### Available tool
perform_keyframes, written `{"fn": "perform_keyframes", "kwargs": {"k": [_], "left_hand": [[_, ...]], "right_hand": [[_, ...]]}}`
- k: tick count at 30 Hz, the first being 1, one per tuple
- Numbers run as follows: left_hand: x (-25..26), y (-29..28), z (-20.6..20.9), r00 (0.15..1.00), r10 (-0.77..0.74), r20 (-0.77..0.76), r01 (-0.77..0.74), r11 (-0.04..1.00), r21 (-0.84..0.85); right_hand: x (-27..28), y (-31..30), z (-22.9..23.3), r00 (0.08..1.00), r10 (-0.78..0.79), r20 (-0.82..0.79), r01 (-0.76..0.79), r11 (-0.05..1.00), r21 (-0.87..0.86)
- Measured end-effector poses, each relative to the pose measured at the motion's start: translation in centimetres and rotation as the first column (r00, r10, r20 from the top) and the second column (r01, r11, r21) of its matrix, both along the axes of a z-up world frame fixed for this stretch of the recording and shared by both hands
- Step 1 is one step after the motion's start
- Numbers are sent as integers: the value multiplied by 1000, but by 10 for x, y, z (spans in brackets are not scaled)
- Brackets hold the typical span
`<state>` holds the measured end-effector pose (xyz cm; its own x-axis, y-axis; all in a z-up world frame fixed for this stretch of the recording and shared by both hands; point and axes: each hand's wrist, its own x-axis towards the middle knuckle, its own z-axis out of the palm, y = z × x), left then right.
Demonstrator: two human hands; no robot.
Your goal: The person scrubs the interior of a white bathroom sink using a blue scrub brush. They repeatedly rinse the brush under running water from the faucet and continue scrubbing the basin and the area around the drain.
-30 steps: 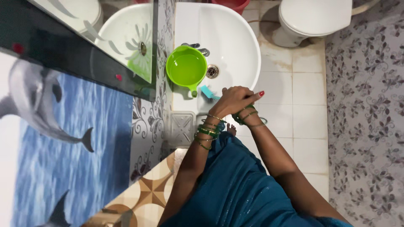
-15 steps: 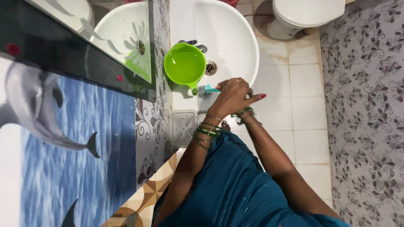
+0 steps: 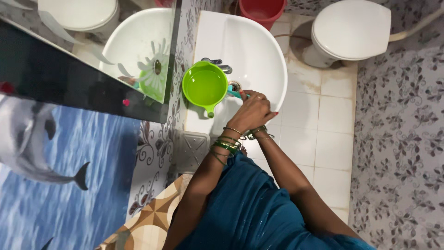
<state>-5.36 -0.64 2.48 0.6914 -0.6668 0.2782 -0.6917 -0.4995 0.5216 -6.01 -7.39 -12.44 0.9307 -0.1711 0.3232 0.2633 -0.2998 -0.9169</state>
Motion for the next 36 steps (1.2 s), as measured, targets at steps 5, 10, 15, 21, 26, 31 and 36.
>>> {"fn": "perform_keyframes", "kwargs": {"k": [5, 10, 15, 21, 26, 31, 36], "left_hand": [[6, -7, -1, 1000, 0, -9, -1, 995, -105], [21, -12, 11, 993, 55, -108, -59, 998, -32], [26, 6, 9, 989, 146, 35, -145, 989, -27], [38, -12, 7, 998, 51, -29, -54, 990, -130], [44, 0, -3, 978, 196, 69, -187, 974, -125], [41, -9, 14, 987, 110, 115, -96, 988, -124], [38, -6, 12, 975, 221, 22, -221, 975, 9]], "right_hand": [[10, -10, 6, 997, -71, -11, 71, 997, -29], [36, -4, 15, 977, -152, -149, 140, 986, -86], [35, -6, 37, 954, 76, 289, 198, 563, -802], [66, -13, 23, 990, -67, -121, -15, 815, -579], [71, -10, 22, 999, 23, -22, -31, 556, -830], [65, -28, 26, 997, 47, 65, 21, 634, -773], [59, -34, -4, 960, 280, -3, -268, 915, -300]]}}
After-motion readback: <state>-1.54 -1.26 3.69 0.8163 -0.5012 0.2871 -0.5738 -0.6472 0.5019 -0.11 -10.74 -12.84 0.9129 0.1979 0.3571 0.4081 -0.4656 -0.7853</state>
